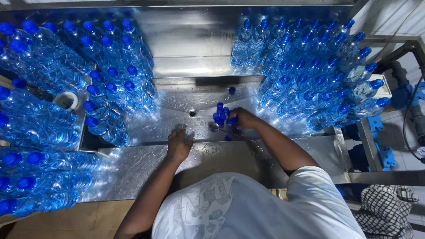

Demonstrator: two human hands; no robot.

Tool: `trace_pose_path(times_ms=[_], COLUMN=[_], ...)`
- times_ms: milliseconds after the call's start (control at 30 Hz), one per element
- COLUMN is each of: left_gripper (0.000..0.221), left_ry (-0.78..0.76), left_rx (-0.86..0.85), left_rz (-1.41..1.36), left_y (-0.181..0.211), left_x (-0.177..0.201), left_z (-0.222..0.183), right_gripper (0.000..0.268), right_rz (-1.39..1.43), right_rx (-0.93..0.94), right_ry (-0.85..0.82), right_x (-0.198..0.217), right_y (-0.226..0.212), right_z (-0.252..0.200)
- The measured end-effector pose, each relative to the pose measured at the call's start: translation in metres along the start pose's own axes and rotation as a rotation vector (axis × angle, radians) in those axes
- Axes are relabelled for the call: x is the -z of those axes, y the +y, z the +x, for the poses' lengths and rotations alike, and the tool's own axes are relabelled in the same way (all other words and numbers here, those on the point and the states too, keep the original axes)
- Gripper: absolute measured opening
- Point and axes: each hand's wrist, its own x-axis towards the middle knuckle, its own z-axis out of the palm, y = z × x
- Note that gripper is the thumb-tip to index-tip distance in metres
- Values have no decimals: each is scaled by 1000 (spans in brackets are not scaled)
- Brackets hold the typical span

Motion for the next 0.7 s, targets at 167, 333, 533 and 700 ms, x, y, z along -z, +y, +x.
trace_pose_path(times_ms=[167,333,533,700], left_gripper=[65,56,49,49], left_ry=[29,16,81,74], left_rx=[-38,18,31,127], left_rz=[-4,-97,-203,-228], left_y=[7,7,-19,-40], left_x=[-3,3,17,26], left_z=[-1,-8,-33,-46], right_gripper=[34,24,38,39], right_rz=[968,34,-320,-593], right_rx=[-458,-77,-160,-158], right_ry=[347,845,815,806], right_x=[65,163,238,249], right_y=[-6,-50,-74,-79], right_z=[27,74,138,169])
